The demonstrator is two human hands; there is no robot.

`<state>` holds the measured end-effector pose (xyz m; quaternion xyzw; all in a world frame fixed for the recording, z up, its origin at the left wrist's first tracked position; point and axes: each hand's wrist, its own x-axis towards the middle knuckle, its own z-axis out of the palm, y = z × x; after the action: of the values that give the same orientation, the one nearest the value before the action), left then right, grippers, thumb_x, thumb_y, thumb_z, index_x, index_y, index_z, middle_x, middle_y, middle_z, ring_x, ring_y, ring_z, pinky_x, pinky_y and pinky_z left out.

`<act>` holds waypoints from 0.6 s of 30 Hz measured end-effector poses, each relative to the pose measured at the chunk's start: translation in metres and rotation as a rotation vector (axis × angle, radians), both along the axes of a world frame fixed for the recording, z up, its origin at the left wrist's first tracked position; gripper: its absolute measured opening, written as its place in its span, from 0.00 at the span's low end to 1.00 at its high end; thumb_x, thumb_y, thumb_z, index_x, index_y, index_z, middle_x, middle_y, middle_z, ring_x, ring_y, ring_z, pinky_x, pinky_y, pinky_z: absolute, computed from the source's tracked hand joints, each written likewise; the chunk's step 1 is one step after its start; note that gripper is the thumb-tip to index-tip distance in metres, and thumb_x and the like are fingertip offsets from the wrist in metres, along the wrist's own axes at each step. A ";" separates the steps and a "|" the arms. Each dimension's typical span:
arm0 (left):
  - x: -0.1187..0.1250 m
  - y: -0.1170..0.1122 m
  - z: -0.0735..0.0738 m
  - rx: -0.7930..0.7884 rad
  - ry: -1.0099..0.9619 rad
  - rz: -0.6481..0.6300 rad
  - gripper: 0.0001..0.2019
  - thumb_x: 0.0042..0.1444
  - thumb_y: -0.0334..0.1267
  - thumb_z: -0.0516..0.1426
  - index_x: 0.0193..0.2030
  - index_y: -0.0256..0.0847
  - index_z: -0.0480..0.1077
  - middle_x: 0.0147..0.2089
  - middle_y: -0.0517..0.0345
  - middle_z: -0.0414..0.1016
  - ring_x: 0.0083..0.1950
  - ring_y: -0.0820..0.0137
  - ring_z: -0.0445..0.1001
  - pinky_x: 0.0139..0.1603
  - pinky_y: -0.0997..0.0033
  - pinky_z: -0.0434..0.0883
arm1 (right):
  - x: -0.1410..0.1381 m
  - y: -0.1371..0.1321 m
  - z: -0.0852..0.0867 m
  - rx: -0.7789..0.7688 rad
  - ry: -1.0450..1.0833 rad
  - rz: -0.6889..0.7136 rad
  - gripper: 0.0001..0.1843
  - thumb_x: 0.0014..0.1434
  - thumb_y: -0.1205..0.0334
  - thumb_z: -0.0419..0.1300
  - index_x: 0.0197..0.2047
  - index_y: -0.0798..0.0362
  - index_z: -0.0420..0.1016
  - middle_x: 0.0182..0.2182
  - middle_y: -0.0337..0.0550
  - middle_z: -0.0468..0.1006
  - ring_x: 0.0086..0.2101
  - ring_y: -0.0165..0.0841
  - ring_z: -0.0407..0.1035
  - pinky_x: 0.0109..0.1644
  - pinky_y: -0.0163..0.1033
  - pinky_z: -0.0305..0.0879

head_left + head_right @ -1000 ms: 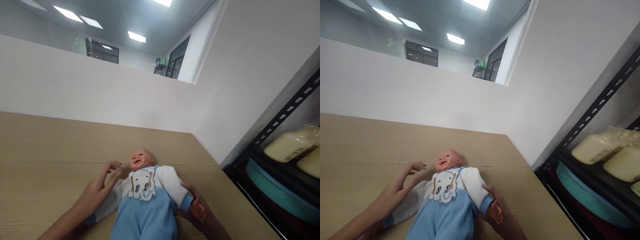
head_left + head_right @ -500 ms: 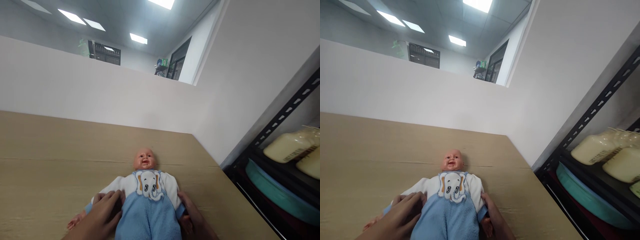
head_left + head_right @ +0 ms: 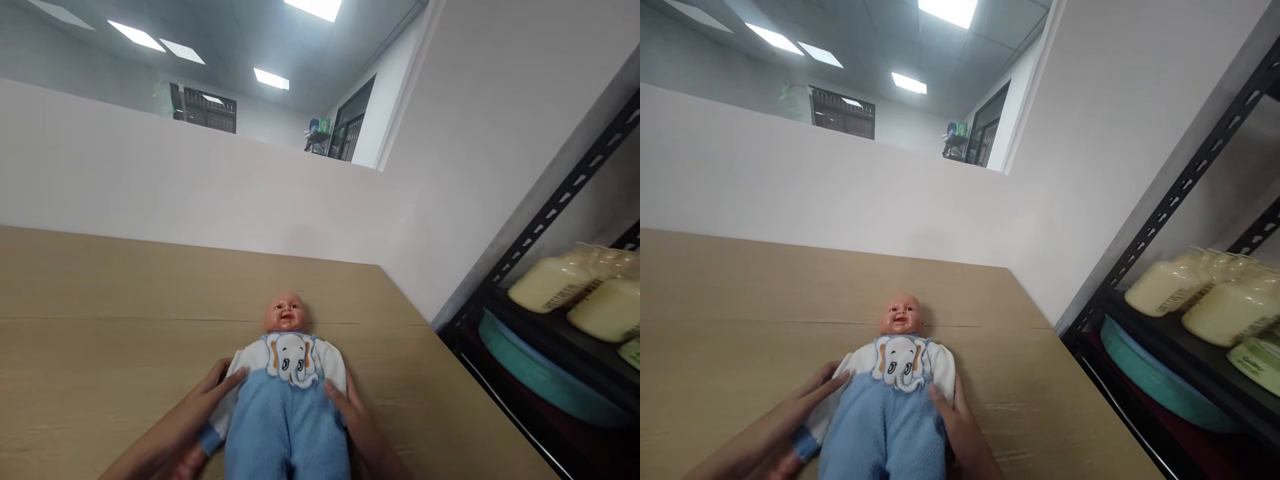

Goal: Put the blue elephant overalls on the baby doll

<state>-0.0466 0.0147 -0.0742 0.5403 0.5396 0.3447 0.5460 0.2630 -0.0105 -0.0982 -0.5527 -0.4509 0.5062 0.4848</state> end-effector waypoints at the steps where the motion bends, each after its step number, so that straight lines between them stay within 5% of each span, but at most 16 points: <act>1: 0.009 -0.006 -0.002 -0.025 -0.080 0.064 0.38 0.59 0.68 0.59 0.67 0.45 0.67 0.73 0.46 0.73 0.77 0.48 0.66 0.80 0.51 0.61 | -0.004 -0.003 -0.006 -0.004 -0.005 0.012 0.43 0.59 0.34 0.74 0.69 0.49 0.72 0.63 0.53 0.80 0.64 0.51 0.73 0.70 0.56 0.69; 3: 0.024 -0.017 -0.008 -0.062 -0.153 0.178 0.40 0.55 0.67 0.63 0.67 0.43 0.65 0.73 0.42 0.73 0.78 0.47 0.66 0.78 0.54 0.66 | -0.013 -0.008 -0.014 -0.003 -0.026 0.033 0.51 0.55 0.31 0.74 0.72 0.48 0.67 0.66 0.52 0.78 0.67 0.51 0.69 0.75 0.54 0.63; 7: 0.033 -0.024 -0.014 -0.060 -0.109 0.294 0.39 0.55 0.60 0.67 0.65 0.38 0.62 0.71 0.35 0.73 0.75 0.46 0.69 0.75 0.56 0.71 | -0.025 -0.010 -0.014 0.061 -0.013 0.074 0.52 0.56 0.31 0.73 0.73 0.49 0.64 0.68 0.54 0.75 0.69 0.50 0.68 0.78 0.55 0.57; 13: 0.030 -0.043 -0.005 -0.001 -0.069 0.354 0.29 0.66 0.55 0.59 0.64 0.38 0.59 0.68 0.35 0.75 0.70 0.48 0.76 0.69 0.50 0.77 | -0.036 -0.015 0.012 0.168 -0.002 0.162 0.47 0.62 0.41 0.73 0.75 0.50 0.61 0.72 0.53 0.71 0.71 0.48 0.66 0.78 0.56 0.58; 18: 0.021 -0.096 -0.014 0.059 0.007 0.417 0.33 0.64 0.65 0.56 0.65 0.44 0.58 0.68 0.36 0.75 0.71 0.43 0.74 0.69 0.40 0.78 | -0.034 -0.051 0.034 0.189 -0.192 0.191 0.43 0.64 0.49 0.70 0.77 0.48 0.62 0.74 0.51 0.68 0.74 0.50 0.61 0.80 0.58 0.54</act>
<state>-0.0259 -0.0817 -0.0877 0.4340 0.6313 0.4640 0.4447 0.2286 -0.0617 -0.0638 -0.5049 -0.5913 0.4501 0.4391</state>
